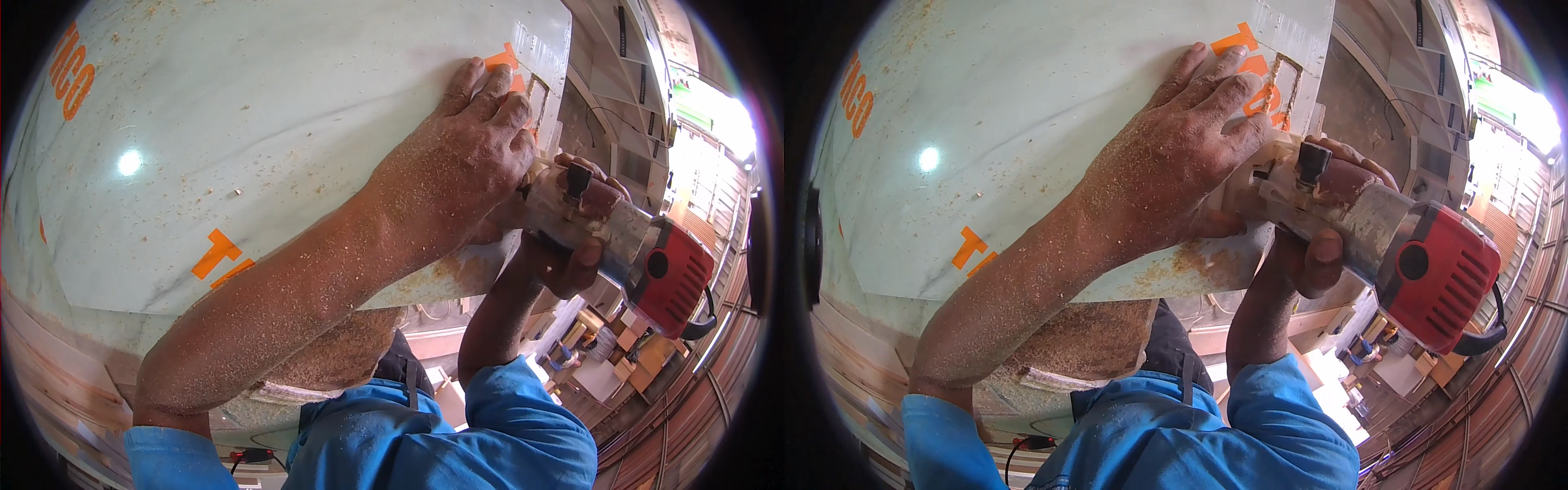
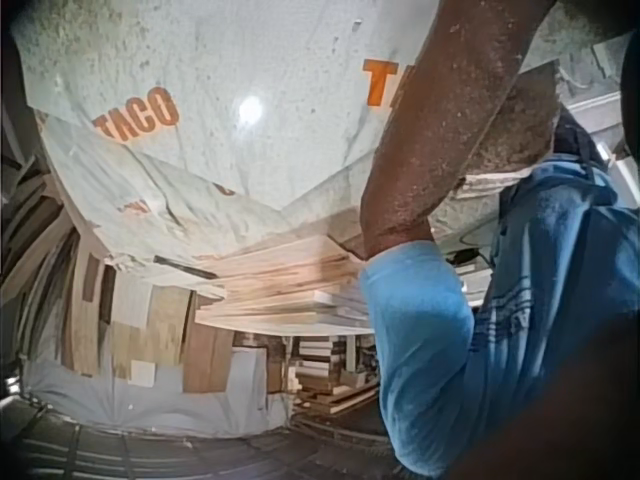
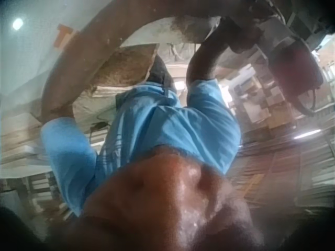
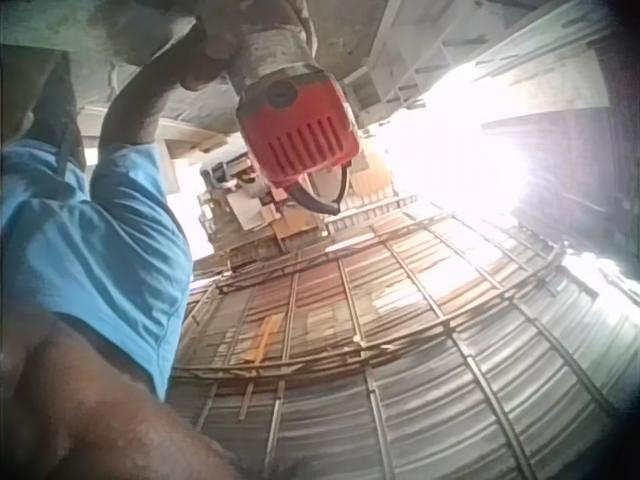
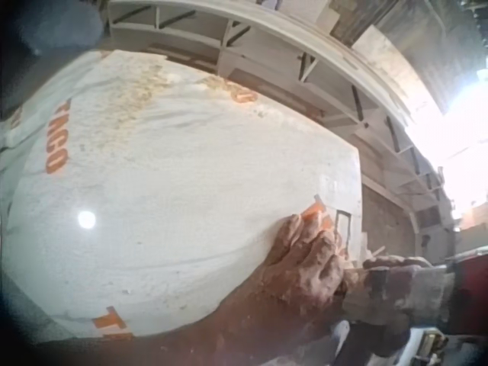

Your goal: The person uses a handheld router to cut a rectangular opening into a white board and then pries out a small piece of wood with a screwdriver.

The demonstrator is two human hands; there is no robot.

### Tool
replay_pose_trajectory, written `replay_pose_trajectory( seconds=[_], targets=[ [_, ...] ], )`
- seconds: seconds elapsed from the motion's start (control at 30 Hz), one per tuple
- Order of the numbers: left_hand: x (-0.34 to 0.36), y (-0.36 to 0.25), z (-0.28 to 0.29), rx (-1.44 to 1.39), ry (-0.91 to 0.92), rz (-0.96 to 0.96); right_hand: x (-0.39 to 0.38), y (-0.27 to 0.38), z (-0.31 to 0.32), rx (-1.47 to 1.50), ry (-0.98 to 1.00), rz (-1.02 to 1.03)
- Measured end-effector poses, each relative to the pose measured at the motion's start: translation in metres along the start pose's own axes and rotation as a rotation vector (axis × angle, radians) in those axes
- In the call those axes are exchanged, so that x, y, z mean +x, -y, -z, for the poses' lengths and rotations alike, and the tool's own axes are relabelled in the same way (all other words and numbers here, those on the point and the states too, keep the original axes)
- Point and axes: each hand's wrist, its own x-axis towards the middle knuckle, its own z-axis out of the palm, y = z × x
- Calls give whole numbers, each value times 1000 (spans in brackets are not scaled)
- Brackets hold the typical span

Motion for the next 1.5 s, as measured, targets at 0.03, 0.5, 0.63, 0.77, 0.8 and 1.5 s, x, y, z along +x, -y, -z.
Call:
replay_pose_trajectory(
  seconds=[0.03,0.5,0.63,0.77,0.8,1.5],
  targets=[
    [1,0,0,-5,1,-1,-1,0,-2,-29,-37,9],
    [1,1,12,-88,128,28,-8,6,-32,-106,-153,-33],
    [-1,1,12,-79,90,17,-7,5,-43,-103,-182,-10],
    [0,2,16,-170,113,44,-7,6,-38,-120,-111,-4],
    [1,3,18,-191,130,49,-7,7,-39,-118,-113,3],
    [20,3,51,-528,116,233,68,53,19,75,-107,278]
  ],
)
